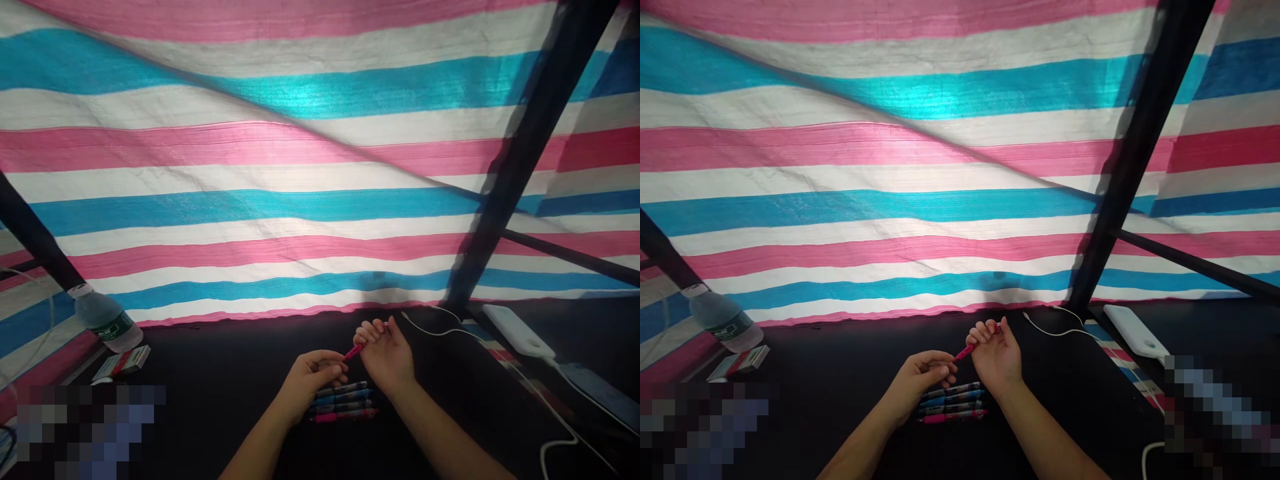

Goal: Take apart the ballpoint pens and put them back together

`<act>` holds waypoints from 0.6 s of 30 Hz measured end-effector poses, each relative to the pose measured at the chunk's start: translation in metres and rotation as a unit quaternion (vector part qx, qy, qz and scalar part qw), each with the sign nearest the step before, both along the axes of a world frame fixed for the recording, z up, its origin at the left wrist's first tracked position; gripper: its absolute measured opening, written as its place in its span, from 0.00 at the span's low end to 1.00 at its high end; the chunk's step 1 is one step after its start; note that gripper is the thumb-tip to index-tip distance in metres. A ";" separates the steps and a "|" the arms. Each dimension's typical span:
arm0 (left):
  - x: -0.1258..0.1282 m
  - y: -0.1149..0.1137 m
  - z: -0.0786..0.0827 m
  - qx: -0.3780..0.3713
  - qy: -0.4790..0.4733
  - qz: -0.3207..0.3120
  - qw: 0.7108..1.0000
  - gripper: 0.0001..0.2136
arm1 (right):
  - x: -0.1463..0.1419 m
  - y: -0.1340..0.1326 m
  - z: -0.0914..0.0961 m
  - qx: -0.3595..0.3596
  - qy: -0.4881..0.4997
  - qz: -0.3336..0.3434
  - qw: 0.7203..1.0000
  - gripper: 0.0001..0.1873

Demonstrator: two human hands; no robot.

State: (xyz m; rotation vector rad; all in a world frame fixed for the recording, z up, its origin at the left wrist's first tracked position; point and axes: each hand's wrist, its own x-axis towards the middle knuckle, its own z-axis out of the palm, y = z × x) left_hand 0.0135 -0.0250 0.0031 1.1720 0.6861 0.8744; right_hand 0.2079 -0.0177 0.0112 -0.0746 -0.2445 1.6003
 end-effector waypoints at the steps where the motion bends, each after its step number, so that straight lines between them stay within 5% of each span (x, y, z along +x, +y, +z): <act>1: 0.000 0.001 -0.001 0.002 0.002 -0.002 1.000 0.17 | -0.001 0.001 -0.001 -0.003 -0.002 0.000 1.000 0.17; 8: 0.001 0.003 -0.013 0.100 0.091 0.054 0.989 0.12 | -0.008 0.000 -0.007 -0.016 -0.001 0.018 1.000 0.15; 12: 0.003 0.003 -0.014 0.093 0.072 0.047 0.992 0.12 | -0.008 0.001 -0.008 -0.020 -0.007 0.028 0.999 0.13; 18: -0.003 0.011 -0.015 0.091 0.058 0.126 0.986 0.14 | -0.008 0.003 -0.011 -0.040 -0.092 0.007 0.995 0.10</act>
